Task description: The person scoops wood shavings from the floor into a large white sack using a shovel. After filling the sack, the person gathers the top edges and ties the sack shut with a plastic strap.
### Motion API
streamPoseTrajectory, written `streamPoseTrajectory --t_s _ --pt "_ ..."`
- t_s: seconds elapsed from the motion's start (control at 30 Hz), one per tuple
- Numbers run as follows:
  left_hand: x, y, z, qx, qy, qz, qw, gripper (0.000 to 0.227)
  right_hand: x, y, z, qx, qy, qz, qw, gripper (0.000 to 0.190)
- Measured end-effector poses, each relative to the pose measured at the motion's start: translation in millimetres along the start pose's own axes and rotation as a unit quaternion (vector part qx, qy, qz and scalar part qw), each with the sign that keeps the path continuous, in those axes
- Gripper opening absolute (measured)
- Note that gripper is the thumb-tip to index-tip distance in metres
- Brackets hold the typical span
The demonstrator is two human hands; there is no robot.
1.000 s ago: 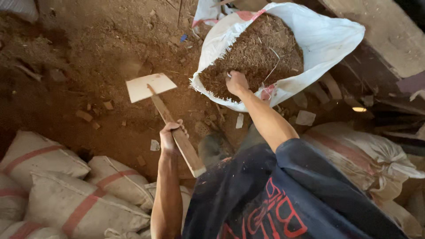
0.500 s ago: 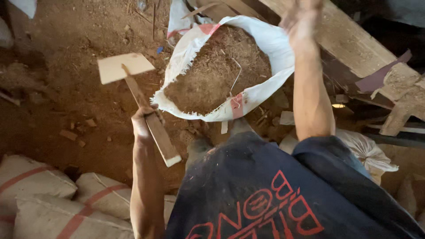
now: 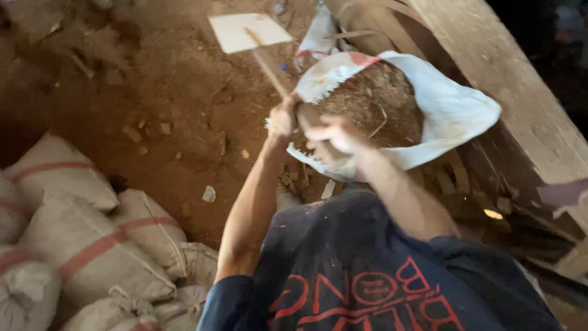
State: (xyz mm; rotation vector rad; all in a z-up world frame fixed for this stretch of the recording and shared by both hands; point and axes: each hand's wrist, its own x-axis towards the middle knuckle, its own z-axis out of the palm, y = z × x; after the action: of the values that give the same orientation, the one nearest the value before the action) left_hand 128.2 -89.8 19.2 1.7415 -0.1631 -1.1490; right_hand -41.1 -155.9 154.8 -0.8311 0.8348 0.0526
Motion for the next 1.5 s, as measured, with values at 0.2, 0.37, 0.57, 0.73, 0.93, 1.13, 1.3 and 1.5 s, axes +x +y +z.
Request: streamPoseTrajectory --t_s 0.2,0.37,0.57,0.73,0.93,1.13,1.3,1.5 --pt "-64.1 -90.3 -65.5 -0.109 0.064 0.082 0.989 0.041 76.5 -89.8 -62.0 -0.266 0.042 0.11 0.957 0.038" --pt "-117.0 -195.8 -123.6 -0.09 0.158 -0.059 0.982 0.036 187.5 -152.9 -138.7 -0.33 0.101 0.092 0.934 0.025" --pt "-129.2 -239.1 -132.7 -0.054 0.207 -0.069 0.974 0.043 265.4 -120.0 -237.6 -0.083 0.216 -0.16 0.96 0.015" --pt "-95.6 -184.4 -81.9 0.115 0.159 0.025 0.98 0.08 226.1 -57.2 -299.2 0.005 0.302 -0.364 0.881 0.041" --pt "4.6 -111.4 -10.8 0.134 0.157 0.135 0.969 0.115 71.3 143.1 -309.8 -0.159 0.645 -0.355 0.658 0.065" --pt "92.6 -106.0 18.1 0.091 0.268 0.025 0.959 0.06 -7.4 131.7 -355.1 0.025 0.736 0.128 0.665 0.124" --pt "135.4 -154.8 6.9 -0.349 0.306 0.148 0.873 0.052 -6.2 105.0 -345.9 0.146 0.751 0.221 0.605 0.112" --pt "137.5 -209.8 12.9 -0.445 0.221 0.114 0.861 0.032 -1.0 132.4 -391.2 0.233 0.623 -0.124 0.736 0.075"
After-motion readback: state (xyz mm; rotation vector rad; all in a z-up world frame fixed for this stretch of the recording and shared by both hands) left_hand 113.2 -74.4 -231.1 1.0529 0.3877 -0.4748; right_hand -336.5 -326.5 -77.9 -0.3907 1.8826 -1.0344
